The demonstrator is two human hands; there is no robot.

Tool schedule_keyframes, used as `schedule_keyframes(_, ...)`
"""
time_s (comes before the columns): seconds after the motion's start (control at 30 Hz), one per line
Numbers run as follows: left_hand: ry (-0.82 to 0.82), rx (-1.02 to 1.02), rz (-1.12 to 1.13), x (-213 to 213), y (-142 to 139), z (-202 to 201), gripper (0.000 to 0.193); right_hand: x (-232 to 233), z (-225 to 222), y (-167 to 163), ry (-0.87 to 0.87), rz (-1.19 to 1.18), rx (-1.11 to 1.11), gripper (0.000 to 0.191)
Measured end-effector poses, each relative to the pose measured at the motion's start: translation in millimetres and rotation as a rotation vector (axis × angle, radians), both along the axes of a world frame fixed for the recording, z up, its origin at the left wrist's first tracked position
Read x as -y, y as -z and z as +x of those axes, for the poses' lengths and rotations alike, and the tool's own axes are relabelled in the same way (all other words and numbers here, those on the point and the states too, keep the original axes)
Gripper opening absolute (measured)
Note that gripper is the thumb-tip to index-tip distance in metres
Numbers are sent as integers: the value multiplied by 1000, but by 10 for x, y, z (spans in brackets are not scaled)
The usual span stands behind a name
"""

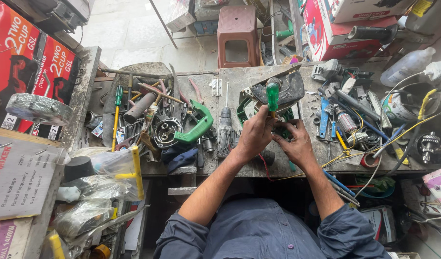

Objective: The person repairs an electric mixer at a cluttered workbench, using a screwdriver to unscrew and adjust components on the mixer base and handling its wiring and parts. They then retrieve a box from a storage shelf, open it, and take out a small part before returning to work on the mixer.

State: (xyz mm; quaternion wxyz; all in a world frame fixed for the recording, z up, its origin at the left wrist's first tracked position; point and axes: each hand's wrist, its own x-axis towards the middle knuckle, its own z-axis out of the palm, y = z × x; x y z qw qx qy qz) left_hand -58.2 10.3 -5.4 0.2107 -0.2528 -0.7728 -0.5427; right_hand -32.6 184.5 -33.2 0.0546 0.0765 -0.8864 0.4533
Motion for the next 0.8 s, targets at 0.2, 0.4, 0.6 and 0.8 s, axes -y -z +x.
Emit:
schedule_keyframes(0.2, 5, 31, 4, -16, -12, -6, 28, -17, -42, 108, -1, -64, -14, 42)
schedule_keyframes(0.4, -8, 27, -27, -29, -19, -26, 26, -44, -61, 186, 8, -84, 2, 43)
schedule_keyframes(0.6, -7, 72, -34, -25, -57, 8, 24, -44, -64, 201, 6, -98, -7, 43)
schedule_keyframes(0.8, -20, 48, -43, -41, -139, 8, 28, -56, -79, 201, 8, -89, 25, 42)
